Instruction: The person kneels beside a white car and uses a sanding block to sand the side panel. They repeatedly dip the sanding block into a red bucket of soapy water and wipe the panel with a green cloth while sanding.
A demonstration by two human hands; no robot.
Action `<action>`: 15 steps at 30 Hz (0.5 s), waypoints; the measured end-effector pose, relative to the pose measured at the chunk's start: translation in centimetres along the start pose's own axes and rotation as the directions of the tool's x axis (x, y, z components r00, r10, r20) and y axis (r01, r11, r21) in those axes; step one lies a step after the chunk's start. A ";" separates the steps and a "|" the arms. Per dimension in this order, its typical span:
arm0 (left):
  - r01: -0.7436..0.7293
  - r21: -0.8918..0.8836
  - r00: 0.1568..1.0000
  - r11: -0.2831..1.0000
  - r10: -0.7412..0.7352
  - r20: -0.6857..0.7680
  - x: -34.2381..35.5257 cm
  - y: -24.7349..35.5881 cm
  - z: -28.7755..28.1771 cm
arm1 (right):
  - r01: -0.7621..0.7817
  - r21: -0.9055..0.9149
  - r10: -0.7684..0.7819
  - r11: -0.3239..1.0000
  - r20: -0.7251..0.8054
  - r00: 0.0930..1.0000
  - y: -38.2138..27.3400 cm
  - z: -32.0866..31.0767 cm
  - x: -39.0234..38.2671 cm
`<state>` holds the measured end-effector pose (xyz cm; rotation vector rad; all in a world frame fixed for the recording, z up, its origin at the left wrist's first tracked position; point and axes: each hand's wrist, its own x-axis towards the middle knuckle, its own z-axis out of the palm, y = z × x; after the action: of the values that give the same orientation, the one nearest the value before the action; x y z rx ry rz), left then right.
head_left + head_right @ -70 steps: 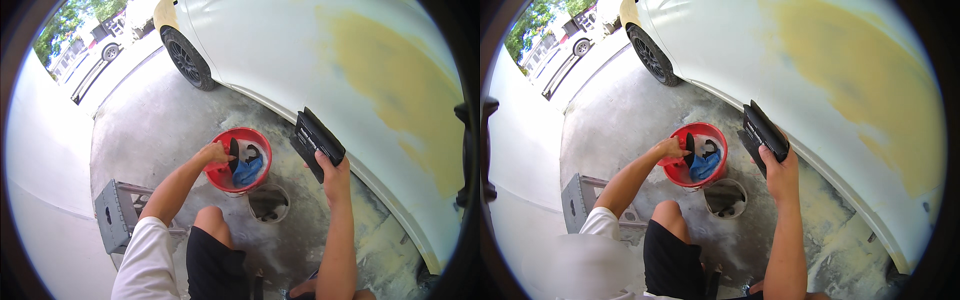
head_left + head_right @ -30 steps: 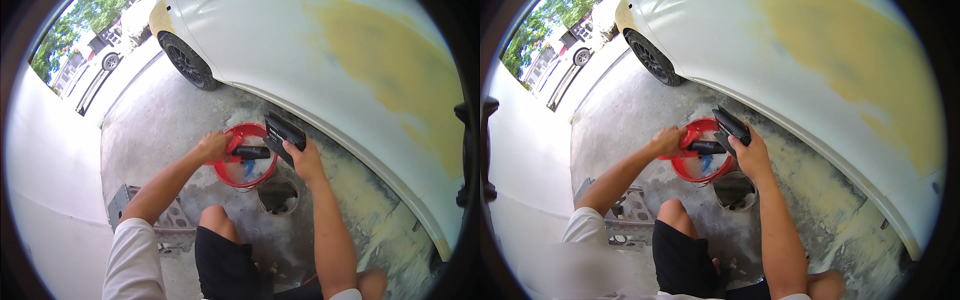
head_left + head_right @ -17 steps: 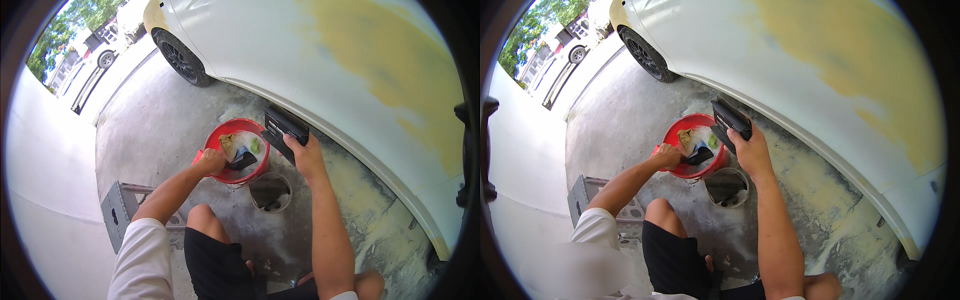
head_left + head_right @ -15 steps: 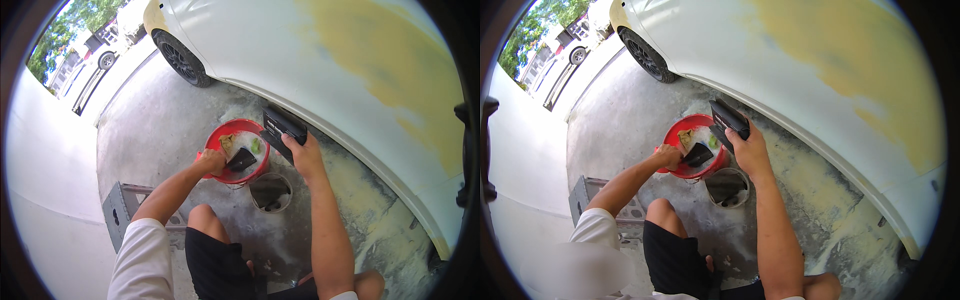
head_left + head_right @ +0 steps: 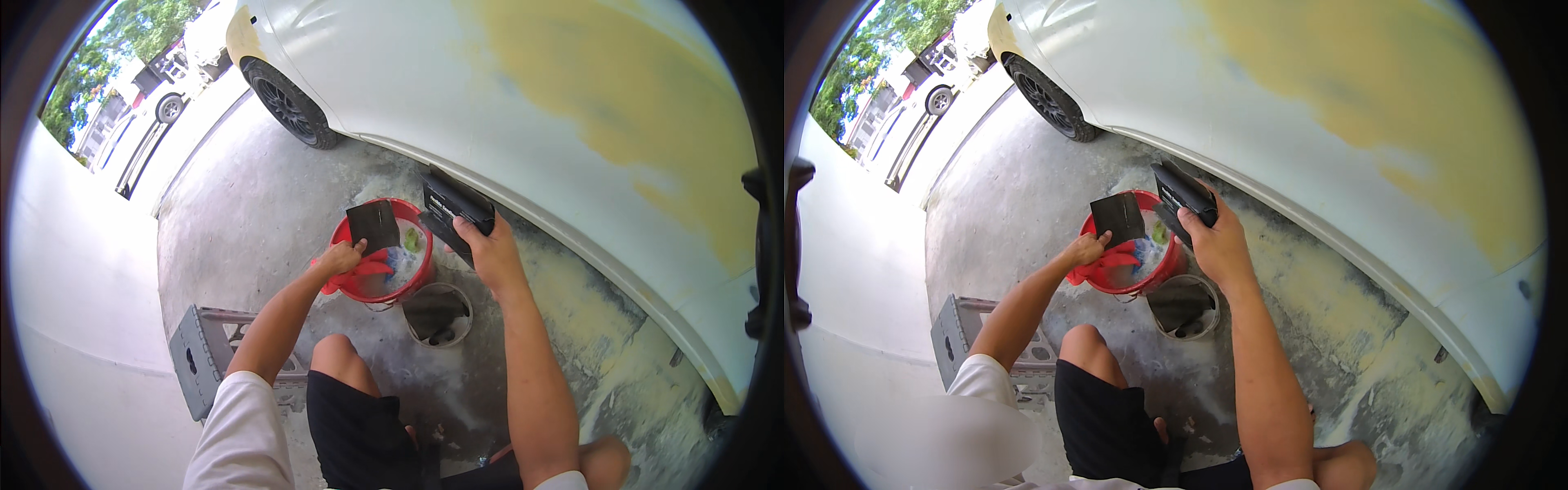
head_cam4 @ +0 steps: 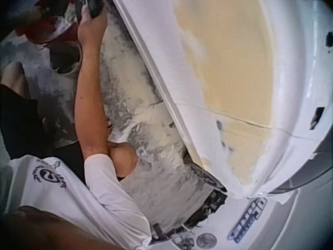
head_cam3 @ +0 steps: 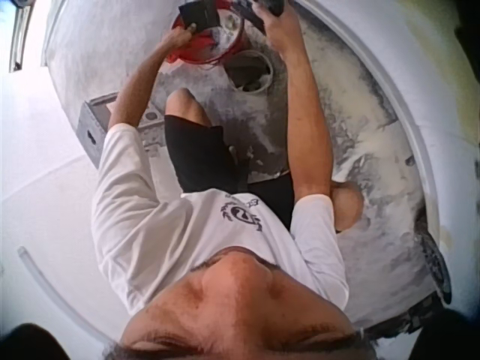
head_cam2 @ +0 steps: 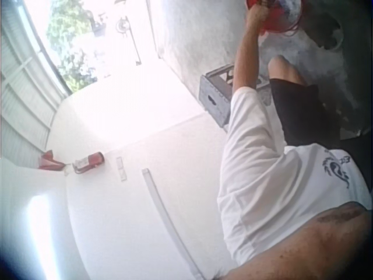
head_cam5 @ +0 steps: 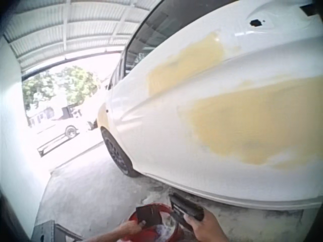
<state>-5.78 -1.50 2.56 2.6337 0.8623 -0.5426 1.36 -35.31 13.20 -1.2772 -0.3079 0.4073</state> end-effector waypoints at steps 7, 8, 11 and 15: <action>0.231 -0.812 0.973 0.535 -0.133 0.189 3.1 -3.4 1.4 | 0.028 -0.005 -0.028 1.000 -0.020 0.999 -0.5 -0.4 -0.2; 0.230 -0.827 0.971 0.512 -0.070 0.227 3.1 -3.5 1.2 | 0.027 0.007 -0.027 1.000 -0.032 0.999 -0.5 -0.5 -0.2; 0.193 -0.751 0.974 0.632 -0.029 0.225 1.8 -2.5 1.0 | 0.032 0.020 -0.031 0.999 -0.040 0.999 -0.5 -0.7 -0.4; 0.040 -0.031 0.999 0.999 -0.038 0.034 -1.5 0.3 2.0 | 0.082 0.021 -0.082 0.996 0.019 0.996 -0.3 -1.0 -0.6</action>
<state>-7.23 -3.28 1.56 2.5769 0.9063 -0.5767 1.33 -36.55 13.24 -1.2371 -0.3705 0.3523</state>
